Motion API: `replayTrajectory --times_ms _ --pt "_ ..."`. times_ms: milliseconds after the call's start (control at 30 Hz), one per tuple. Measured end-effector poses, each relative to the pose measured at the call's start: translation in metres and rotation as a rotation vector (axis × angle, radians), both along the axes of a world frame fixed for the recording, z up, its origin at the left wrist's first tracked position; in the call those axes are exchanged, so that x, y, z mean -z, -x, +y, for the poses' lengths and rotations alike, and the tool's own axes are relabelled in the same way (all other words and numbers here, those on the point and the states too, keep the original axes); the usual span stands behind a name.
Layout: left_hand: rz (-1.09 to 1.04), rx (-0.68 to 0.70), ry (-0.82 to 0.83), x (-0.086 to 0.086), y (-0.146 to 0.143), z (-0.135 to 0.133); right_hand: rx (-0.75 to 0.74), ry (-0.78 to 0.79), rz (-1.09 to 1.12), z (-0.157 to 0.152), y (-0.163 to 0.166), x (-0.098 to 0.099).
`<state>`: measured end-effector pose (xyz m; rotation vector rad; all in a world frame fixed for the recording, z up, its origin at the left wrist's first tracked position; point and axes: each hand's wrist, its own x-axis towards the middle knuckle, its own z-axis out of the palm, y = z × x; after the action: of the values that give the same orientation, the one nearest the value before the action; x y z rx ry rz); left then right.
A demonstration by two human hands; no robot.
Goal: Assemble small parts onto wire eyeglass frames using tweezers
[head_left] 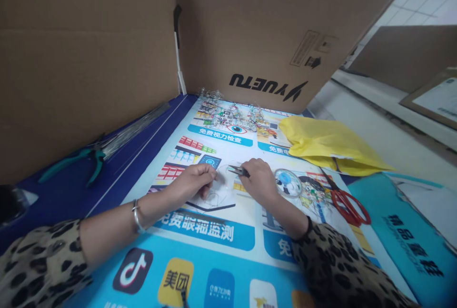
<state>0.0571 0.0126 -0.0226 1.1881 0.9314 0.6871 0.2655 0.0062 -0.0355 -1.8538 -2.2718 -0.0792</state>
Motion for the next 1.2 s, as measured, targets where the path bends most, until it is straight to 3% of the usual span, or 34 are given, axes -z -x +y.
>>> replayTrajectory --times_ms 267,733,1200 --pt "0.068 0.056 -0.023 0.004 0.0 0.001 0.045 0.084 -0.009 -0.004 0.006 -0.002" --pt "-0.09 -0.1 -0.047 0.014 -0.002 0.0 0.042 0.158 -0.185 -0.006 0.005 -0.025" --pt "-0.058 -0.123 -0.127 0.014 -0.004 -0.003 0.038 0.167 -0.156 -0.005 0.007 -0.024"
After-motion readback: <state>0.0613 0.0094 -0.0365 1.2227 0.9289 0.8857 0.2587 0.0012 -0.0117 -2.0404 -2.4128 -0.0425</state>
